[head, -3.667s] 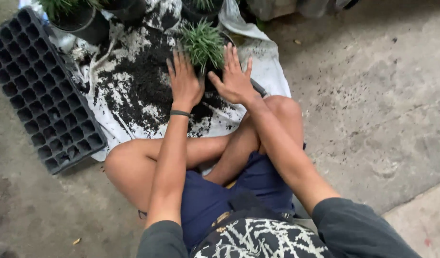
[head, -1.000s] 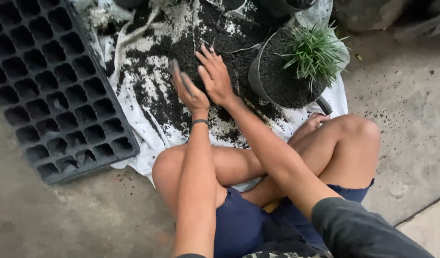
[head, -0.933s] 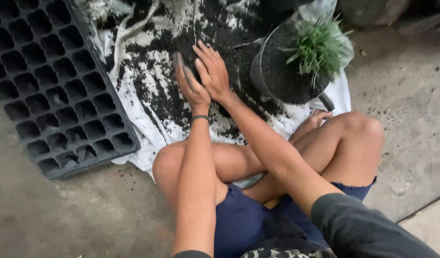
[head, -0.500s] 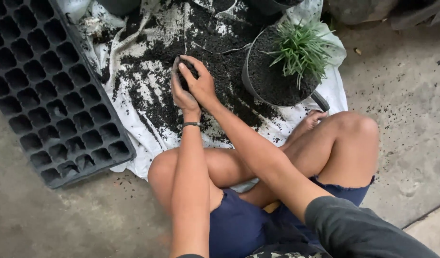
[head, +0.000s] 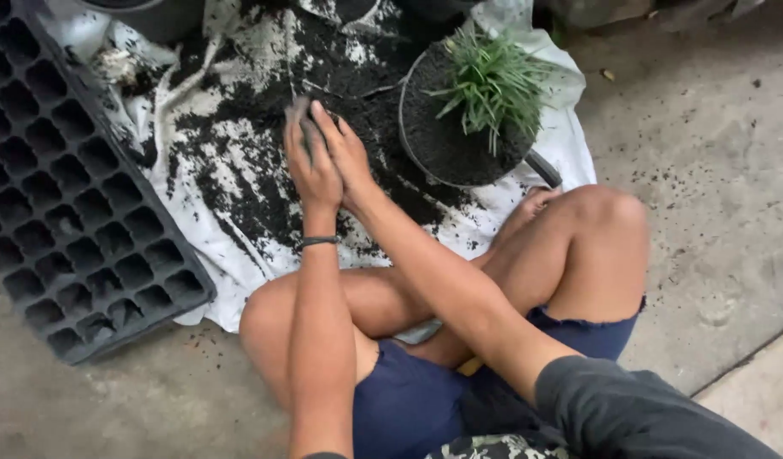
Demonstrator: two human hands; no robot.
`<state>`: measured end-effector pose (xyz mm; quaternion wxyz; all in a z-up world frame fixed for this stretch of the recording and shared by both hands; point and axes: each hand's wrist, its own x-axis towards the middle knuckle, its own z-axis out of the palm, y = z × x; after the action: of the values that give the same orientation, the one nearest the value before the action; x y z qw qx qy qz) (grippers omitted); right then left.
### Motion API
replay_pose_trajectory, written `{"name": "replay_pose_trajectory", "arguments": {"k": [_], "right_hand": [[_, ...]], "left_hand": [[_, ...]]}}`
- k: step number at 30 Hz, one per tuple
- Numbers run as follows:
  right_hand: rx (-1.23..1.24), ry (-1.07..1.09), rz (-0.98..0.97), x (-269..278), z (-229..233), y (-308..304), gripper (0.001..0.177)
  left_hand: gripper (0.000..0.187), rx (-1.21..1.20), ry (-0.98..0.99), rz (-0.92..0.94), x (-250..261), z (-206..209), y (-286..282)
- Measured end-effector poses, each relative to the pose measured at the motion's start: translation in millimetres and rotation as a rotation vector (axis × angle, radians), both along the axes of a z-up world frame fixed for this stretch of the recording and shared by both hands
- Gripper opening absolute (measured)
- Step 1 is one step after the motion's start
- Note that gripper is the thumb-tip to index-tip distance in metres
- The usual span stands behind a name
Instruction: Transplanting small seedlings into individual plastic pots using soil and a hand trowel.
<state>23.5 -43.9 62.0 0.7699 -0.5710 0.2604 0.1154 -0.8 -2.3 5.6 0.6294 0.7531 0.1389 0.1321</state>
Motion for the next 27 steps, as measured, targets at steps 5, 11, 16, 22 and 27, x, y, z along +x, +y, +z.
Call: {"name": "replay_pose_trajectory", "arguments": {"k": [5,11,16,22,27], "right_hand": [[0.265,-0.023,-0.059,-2.4,-58.2,-18.5,0.045],[0.9,-0.044,0.015,-1.5,33.3,-32.0,0.033],[0.871,-0.314,0.072,16.7,106.3,-54.3,0.039],[0.785,-0.4,0.08,54.7,121.9,-122.6,0.042],[0.459,-0.406,-0.028,51.3,113.1,-185.2,0.042]], "left_hand": [[0.047,0.199,-0.384,-0.041,-2.8,29.8,7.4],[0.058,-0.028,-0.383,0.24,-18.5,55.5,19.5],[0.047,0.12,-0.261,0.228,-29.7,51.4,9.9],[0.038,0.354,-0.334,0.029,-39.6,79.7,-32.2],[0.032,0.425,-0.403,-0.193,-41.5,119.8,-67.6]]}}
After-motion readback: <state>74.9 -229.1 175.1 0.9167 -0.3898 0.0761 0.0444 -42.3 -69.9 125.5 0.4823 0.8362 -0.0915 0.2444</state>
